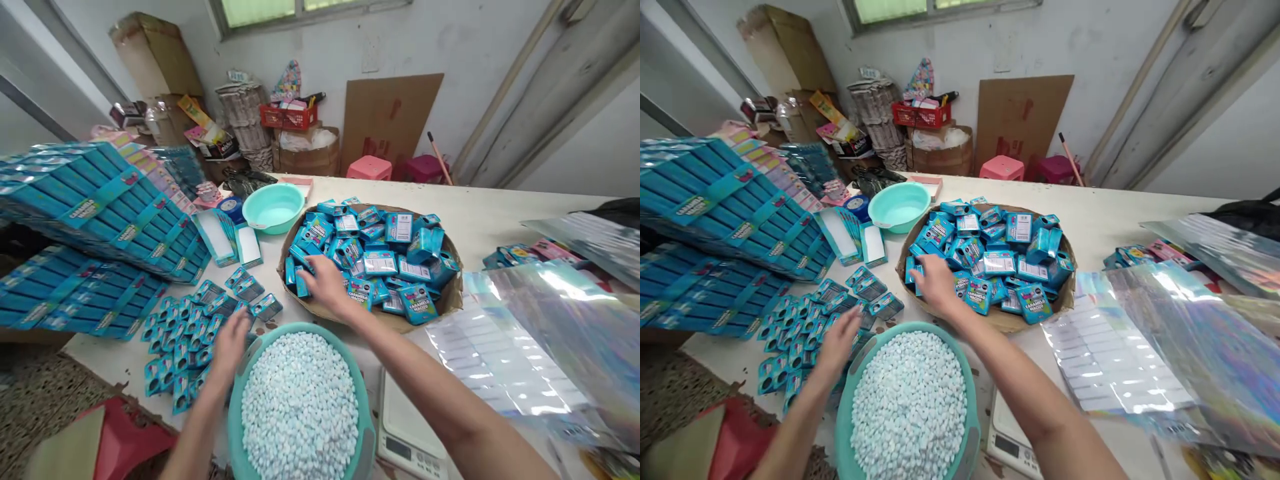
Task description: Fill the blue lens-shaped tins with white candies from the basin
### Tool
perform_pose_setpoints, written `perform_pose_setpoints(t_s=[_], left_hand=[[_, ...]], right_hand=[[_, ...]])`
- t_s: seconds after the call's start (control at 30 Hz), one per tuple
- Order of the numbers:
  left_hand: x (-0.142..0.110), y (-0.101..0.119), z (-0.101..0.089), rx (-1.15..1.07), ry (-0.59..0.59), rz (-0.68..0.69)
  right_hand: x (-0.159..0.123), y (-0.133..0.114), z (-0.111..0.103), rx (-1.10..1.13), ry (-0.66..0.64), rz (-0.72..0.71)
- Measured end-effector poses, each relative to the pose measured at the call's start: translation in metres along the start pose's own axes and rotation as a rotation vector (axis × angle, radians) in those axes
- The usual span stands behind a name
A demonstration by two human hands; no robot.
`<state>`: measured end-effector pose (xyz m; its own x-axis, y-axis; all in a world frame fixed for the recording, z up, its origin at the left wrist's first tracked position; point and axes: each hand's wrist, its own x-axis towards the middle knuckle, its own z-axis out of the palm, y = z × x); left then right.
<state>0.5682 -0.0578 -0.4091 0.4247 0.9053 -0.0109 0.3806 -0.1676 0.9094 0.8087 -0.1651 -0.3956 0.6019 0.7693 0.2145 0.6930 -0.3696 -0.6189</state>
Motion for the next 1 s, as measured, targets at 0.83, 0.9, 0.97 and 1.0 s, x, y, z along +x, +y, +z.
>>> perform_pose_setpoints(t_s=[0.83,0.9,0.97,1.0], left_hand=[[-0.096,-0.034,0.068,0.83,-0.354,0.19],[-0.098,-0.033,0.072,0.776,-0.326,0.212],[-0.098,-0.034,0.073,0.669,-0.286,0.212],[-0.098,-0.034,0.073,0.591,-0.265,0.196]], right_hand=[[-0.193,0.014,-0.038,1.257,0.009,0.692],[-0.208,0.009,-0.037,1.188,0.042,0.693],[-0.219,0.006,-0.04,1.078,0.001,0.679],[-0.223,0.004,-0.042,1.029,-0.037,0.663]])
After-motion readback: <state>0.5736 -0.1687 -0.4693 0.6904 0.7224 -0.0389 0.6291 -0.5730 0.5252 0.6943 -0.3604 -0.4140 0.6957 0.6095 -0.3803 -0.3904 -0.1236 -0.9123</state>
